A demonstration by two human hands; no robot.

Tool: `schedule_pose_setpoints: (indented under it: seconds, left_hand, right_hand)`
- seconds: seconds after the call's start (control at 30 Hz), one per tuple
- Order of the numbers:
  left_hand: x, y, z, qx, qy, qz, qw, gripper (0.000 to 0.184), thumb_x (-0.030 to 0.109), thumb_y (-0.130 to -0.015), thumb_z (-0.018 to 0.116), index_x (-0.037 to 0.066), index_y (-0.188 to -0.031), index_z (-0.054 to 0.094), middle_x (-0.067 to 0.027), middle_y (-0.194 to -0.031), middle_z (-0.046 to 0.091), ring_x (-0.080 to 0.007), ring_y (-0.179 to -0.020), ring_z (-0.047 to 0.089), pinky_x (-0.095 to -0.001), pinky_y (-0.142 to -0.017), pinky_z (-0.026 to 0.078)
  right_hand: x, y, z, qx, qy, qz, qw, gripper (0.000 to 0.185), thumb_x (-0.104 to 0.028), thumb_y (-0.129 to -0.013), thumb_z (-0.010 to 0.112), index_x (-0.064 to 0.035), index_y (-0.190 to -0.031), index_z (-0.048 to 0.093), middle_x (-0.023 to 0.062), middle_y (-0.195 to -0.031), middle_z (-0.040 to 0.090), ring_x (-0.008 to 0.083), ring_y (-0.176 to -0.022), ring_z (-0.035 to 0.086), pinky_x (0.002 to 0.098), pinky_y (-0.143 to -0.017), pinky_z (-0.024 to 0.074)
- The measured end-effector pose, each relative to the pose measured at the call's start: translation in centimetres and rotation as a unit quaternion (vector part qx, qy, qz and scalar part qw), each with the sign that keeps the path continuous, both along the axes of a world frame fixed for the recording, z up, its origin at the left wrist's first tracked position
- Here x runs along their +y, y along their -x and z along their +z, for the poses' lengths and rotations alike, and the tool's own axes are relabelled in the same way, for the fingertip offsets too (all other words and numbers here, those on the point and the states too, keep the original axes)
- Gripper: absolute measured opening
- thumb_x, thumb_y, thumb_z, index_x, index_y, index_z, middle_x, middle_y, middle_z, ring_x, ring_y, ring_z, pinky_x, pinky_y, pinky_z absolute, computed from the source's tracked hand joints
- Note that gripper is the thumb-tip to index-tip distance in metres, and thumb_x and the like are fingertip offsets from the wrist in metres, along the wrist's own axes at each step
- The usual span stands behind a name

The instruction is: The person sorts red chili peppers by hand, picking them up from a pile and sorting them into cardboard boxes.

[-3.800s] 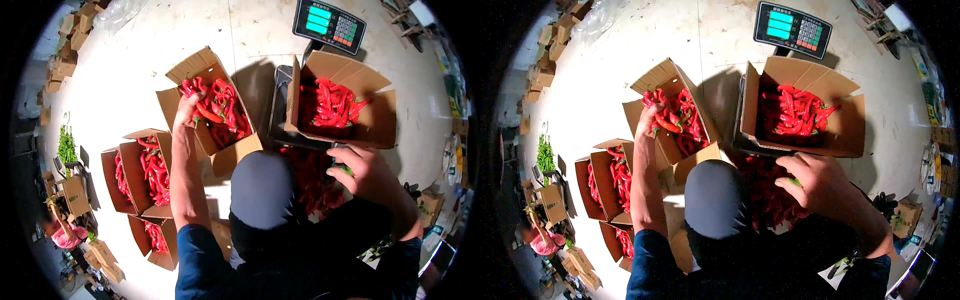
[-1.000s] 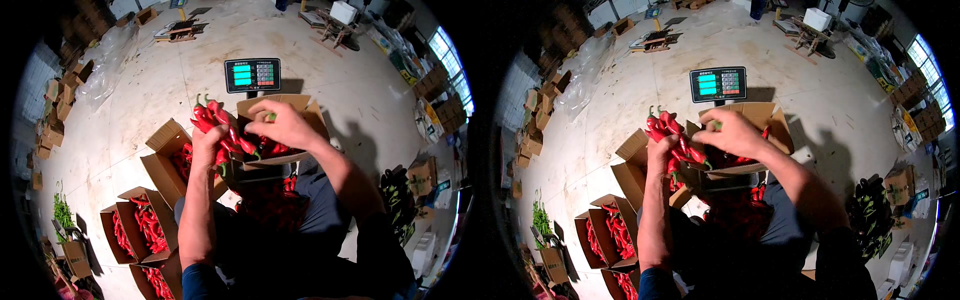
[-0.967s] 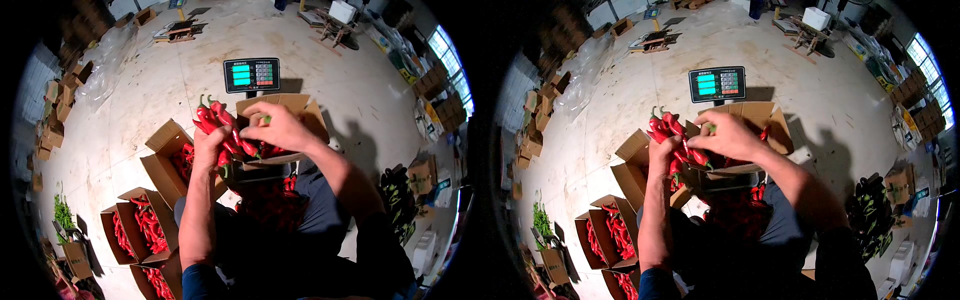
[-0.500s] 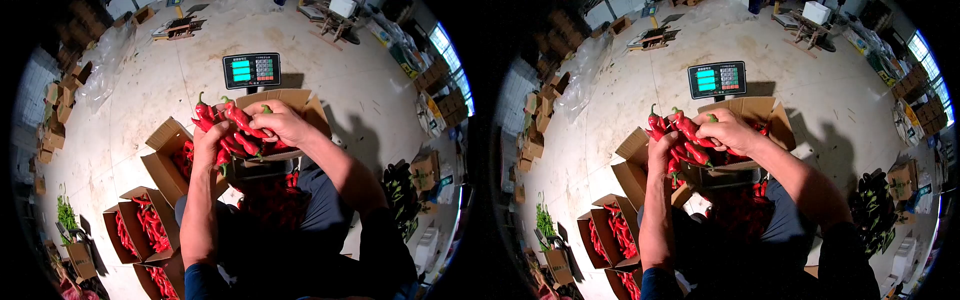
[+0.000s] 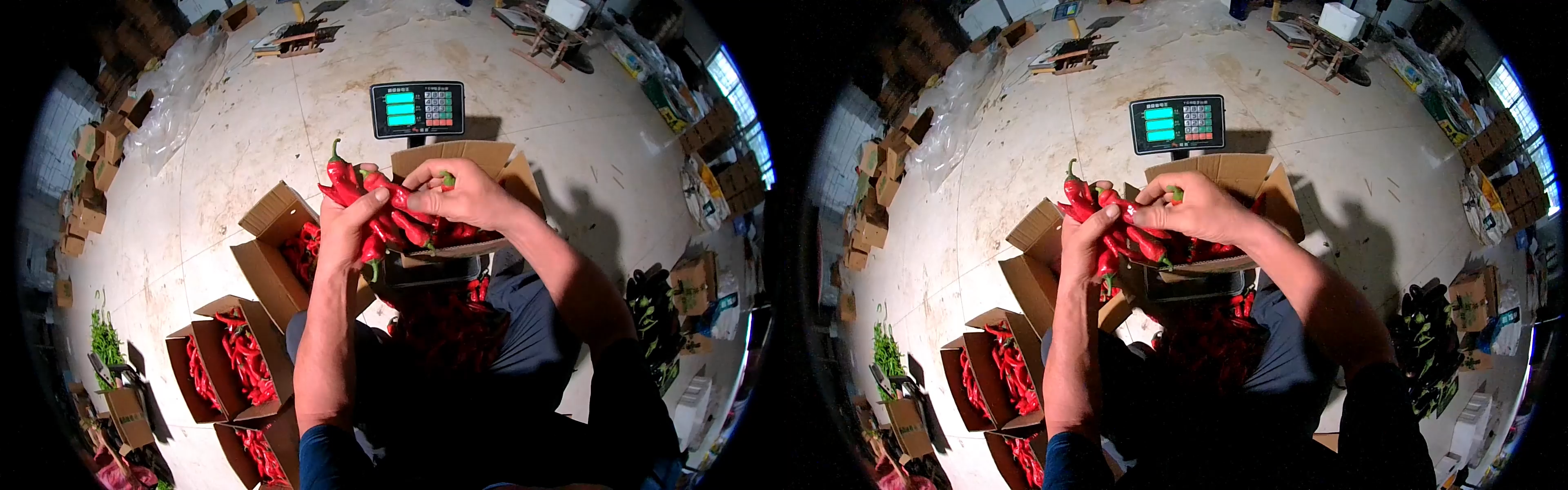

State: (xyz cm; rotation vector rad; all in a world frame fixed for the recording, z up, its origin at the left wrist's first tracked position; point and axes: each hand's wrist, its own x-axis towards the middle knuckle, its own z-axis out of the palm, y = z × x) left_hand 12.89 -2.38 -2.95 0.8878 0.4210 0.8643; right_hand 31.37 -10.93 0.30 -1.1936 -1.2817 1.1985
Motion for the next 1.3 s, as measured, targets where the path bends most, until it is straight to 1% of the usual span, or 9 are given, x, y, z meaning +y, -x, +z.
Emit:
schedule_pose_setpoints:
  seconds: [0.03, 0.3, 0.4, 0.6, 0.73, 0.83, 0.9, 1.03, 1.3]
  left_hand:
    - [-0.1, -0.2, 0.2, 0.010, 0.004, 0.006, 1.000, 0.043, -0.001, -0.081, 0.071, -0.001, -0.120, 0.052, -0.0074, -0.097, 0.063, -0.0182, -0.088, 0.065, -0.0325, -0.080, 0.053]
    - [0.4, -0.5, 0.3, -0.043, 0.034, 0.049, 0.997, 0.052, 0.005, -0.082, 0.065, -0.004, -0.129, 0.044, -0.0135, -0.101, 0.063, -0.0262, -0.085, 0.065, -0.0383, -0.078, 0.056]
    - [1.4, 0.0, -0.8, -0.063, 0.038, 0.045, 0.996, 0.048, 0.008, -0.082, 0.064, -0.001, -0.127, 0.049, -0.0105, -0.099, 0.064, -0.0268, -0.085, 0.064, -0.0388, -0.082, 0.055]
    - [0.5, -0.6, -0.6, -0.042, 0.039, 0.069, 0.996, 0.046, 0.007, -0.083, 0.063, 0.000, -0.125, 0.049, -0.0101, -0.098, 0.064, -0.0271, -0.088, 0.065, -0.0389, -0.083, 0.055]
    - [0.3, -0.9, -0.8, -0.028, 0.034, 0.083, 0.996, 0.048, 0.007, -0.085, 0.061, -0.001, -0.130, 0.046, -0.0147, -0.112, 0.063, -0.0278, -0.095, 0.065, -0.0394, -0.087, 0.054]
    - [0.8, -0.7, -0.5, -0.020, 0.004, 0.091, 0.996, 0.059, 0.010, -0.084, 0.058, -0.002, -0.139, 0.040, -0.0165, -0.126, 0.060, -0.0260, -0.104, 0.063, -0.0365, -0.086, 0.055]
    - [1.1, -0.5, -0.4, -0.023, 0.004, 0.097, 0.995, 0.063, 0.011, -0.082, 0.058, -0.002, -0.141, 0.040, -0.0162, -0.128, 0.059, -0.0229, -0.106, 0.061, -0.0334, -0.081, 0.055]
    - [1.4, -0.1, -1.0, -0.041, 0.042, 0.055, 0.997, 0.058, 0.003, -0.080, 0.062, -0.006, -0.134, 0.044, -0.0194, -0.122, 0.061, -0.0231, -0.090, 0.065, -0.0337, -0.084, 0.053]
    - [0.7, -0.3, -1.3, -0.115, 0.044, 0.035, 0.992, 0.038, 0.000, -0.083, 0.064, -0.001, -0.120, 0.055, -0.0167, -0.109, 0.065, -0.0204, -0.085, 0.064, -0.0335, -0.076, 0.054]
  right_hand:
    - [-0.1, 0.1, -0.4, 0.013, 0.011, -0.008, 1.000, 0.030, -0.014, -0.084, 0.076, 0.0025, -0.107, 0.066, 0.0040, -0.087, 0.066, 0.0083, -0.083, 0.058, 0.0242, -0.076, 0.0480]
    - [-0.3, -1.9, 1.2, -0.109, 0.015, -0.165, 0.980, 0.029, -0.016, -0.091, 0.068, 0.0006, -0.115, 0.065, -0.0007, -0.081, 0.062, 0.0054, -0.068, 0.054, 0.0218, -0.059, 0.0436]
    - [-0.6, -3.7, 1.3, -0.327, 0.033, -0.176, 0.928, 0.030, -0.019, -0.091, 0.070, 0.0022, -0.112, 0.066, 0.0016, -0.083, 0.066, 0.0075, -0.067, 0.055, 0.0230, -0.061, 0.0452]
    - [-1.5, -0.7, 0.8, -0.148, 0.077, -0.031, 0.985, 0.038, -0.018, -0.085, 0.076, 0.0032, -0.114, 0.064, 0.0076, -0.093, 0.070, 0.0108, -0.083, 0.063, 0.0254, -0.075, 0.0498]
    - [-1.7, 1.8, 0.9, -0.278, -0.035, -0.062, 0.958, 0.041, -0.024, -0.084, 0.074, 0.0040, -0.111, 0.065, 0.0168, -0.094, 0.071, 0.0186, -0.086, 0.065, 0.0331, -0.080, 0.0507]
    - [-0.9, 1.1, -0.3, -0.189, -0.015, -0.101, 0.977, 0.032, -0.021, -0.089, 0.066, 0.0044, -0.109, 0.065, 0.0148, -0.088, 0.071, 0.0194, -0.080, 0.066, 0.0345, -0.077, 0.0508]
    - [-0.6, 0.1, 0.0, -0.026, 0.042, -0.078, 0.996, 0.029, -0.021, -0.092, 0.059, 0.0042, -0.106, 0.063, 0.0145, -0.081, 0.070, 0.0143, -0.058, 0.056, 0.0288, -0.053, 0.0438]
    - [-1.0, -0.3, 0.9, 0.230, 0.120, -0.027, 0.965, 0.024, -0.016, -0.095, 0.050, 0.0040, -0.105, 0.059, 0.0173, -0.079, 0.066, 0.0099, -0.044, 0.040, 0.0228, -0.041, 0.0303]
    - [-0.7, 0.9, -0.5, 0.228, 0.186, 0.027, 0.955, 0.029, -0.027, -0.101, 0.047, -0.0001, -0.106, 0.058, 0.0162, -0.080, 0.066, 0.0122, -0.048, 0.049, 0.0231, -0.040, 0.0318]
